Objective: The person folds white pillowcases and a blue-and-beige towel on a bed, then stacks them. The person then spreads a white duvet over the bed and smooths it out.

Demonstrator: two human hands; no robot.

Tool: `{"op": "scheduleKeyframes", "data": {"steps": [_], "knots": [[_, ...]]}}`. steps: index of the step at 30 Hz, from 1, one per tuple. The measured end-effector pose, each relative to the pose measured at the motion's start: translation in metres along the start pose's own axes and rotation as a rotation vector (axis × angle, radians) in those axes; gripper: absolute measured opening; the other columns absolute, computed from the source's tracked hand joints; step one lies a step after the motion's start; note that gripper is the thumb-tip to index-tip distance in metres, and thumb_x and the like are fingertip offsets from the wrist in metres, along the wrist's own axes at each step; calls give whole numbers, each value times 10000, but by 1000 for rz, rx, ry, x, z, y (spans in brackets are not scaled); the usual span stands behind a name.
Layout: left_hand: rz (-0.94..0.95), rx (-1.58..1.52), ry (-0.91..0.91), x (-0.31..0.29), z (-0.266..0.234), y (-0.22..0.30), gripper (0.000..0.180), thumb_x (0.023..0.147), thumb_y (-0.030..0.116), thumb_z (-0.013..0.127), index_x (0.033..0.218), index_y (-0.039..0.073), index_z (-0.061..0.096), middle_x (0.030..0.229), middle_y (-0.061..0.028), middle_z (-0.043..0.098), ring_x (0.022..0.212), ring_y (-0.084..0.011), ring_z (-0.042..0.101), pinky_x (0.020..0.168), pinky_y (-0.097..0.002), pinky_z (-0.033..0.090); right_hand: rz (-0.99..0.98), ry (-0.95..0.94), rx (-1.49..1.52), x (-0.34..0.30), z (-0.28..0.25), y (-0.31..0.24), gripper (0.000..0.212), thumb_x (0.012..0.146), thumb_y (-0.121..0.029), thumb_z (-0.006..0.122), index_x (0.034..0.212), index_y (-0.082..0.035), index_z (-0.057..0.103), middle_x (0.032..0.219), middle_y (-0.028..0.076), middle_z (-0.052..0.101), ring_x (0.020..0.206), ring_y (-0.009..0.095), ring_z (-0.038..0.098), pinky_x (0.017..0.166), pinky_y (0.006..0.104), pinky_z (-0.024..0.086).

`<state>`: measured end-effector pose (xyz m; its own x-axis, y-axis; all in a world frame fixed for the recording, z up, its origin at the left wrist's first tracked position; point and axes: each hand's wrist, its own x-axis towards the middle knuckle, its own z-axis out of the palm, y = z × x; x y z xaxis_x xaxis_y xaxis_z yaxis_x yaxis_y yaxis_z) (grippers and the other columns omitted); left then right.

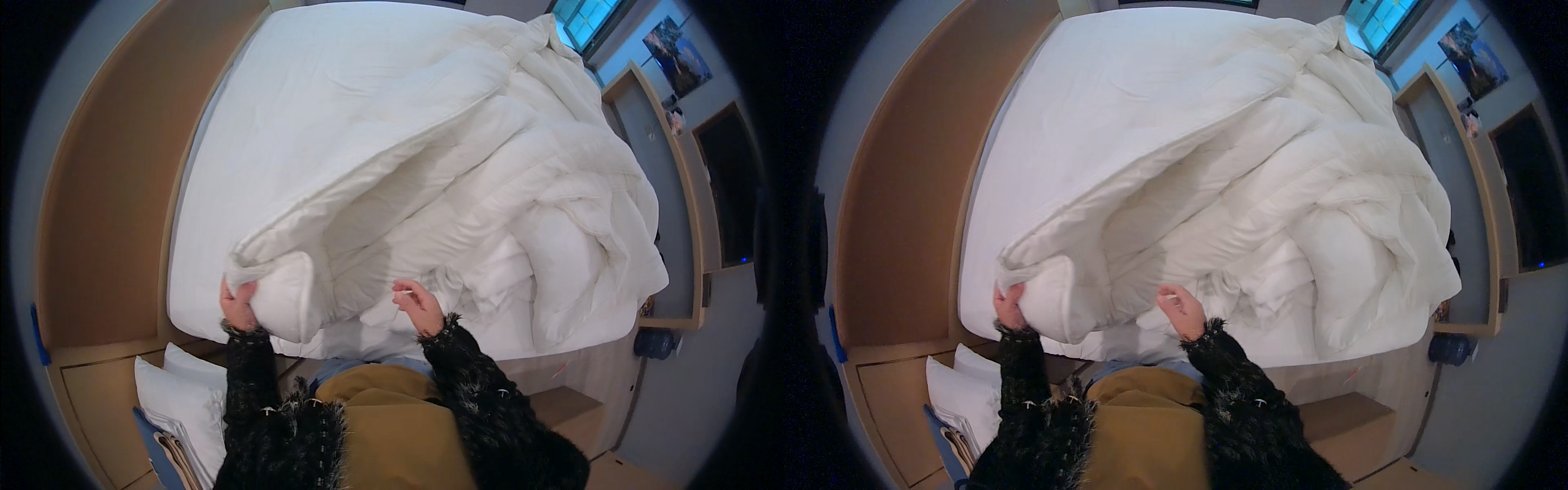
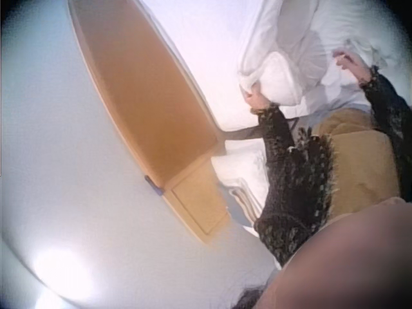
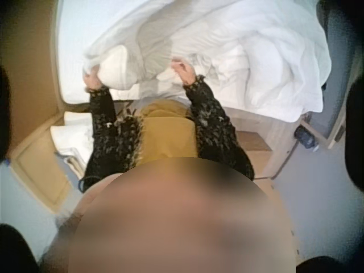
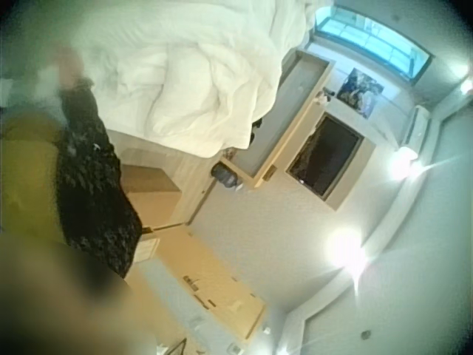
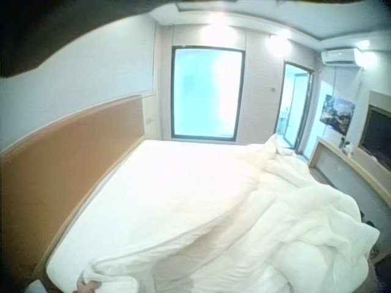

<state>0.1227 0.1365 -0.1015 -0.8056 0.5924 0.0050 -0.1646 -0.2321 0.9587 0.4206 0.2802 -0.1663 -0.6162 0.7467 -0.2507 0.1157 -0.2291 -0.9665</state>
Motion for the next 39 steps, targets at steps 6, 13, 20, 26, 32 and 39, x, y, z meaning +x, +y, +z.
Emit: {"op": "scheduleKeyframes", "data": {"steps": [6, 13, 20, 26, 32, 39], "knots": [[-345, 250, -529, -52, 5, -38, 387, 690, 0, 668, 1066, -19, 578, 994, -50, 628, 902, -136, 583, 829, -293, 460, 53, 290, 427, 57, -23, -23, 440, 915, -310, 482, 1242, -20, 434, 1121, 93, 538, 931, 196, 576, 808, 331, 470], [-509, 24, -804, -62, 6, -20, 381, 693, -39, 643, 1069, 0, 599, 991, -50, 623, 953, -124, 557, 853, -279, 421, -165, 402, 362, 140, -33, -47, 423, 810, -190, 576, 1123, 82, 498, 1057, 160, 587, 925, 268, 583, 815, 335, 478], [-314, -171, -543, -33, -69, 1, 421, 642, 19, 703, 1042, -51, 593, 973, -81, 626, 894, -159, 584, 803, -276, 440, -572, 577, -86, 218, 77, -160, 268, 667, -40, 600, 913, 64, 571, 883, 126, 612, 791, 214, 567, 683, 330, 459], [-198, -176, 173, 14, -200, -1, 414, 761, 115, 628, 1145, 13, 514, 1044, -97, 600, 918, -209, 582, 814, -309, 449, -773, -160, -307, 253, 270, -213, 423, 701, -78, 521, 1097, 66, 481, 936, 261, 546, 907, 416, 532, 824, 434, 435], [-215, -159, 664, 73, -270, -82, 454, 850, 179, 568, 1268, 86, 416, 1135, -94, 557, 958, -246, 560, 827, -317, 430, -611, -573, -690, 273, 320, -97, 536, 871, -247, 534, 1323, -19, 358, 1169, 210, 480, 1074, 341, 466, 922, 369, 379], [-404, 252, 657, 57, -283, -197, 768, 754, 313, 706, 1315, -17, 298, 1226, -175, 455, 1070, -259, 482, 878, -340, 418, -141, -354, -1310, 205, 198, 48, 659, 755, -327, 615, 1330, -122, 366, 1326, 197, 378, 1211, 380, 355, 991, 481, 304]]}}
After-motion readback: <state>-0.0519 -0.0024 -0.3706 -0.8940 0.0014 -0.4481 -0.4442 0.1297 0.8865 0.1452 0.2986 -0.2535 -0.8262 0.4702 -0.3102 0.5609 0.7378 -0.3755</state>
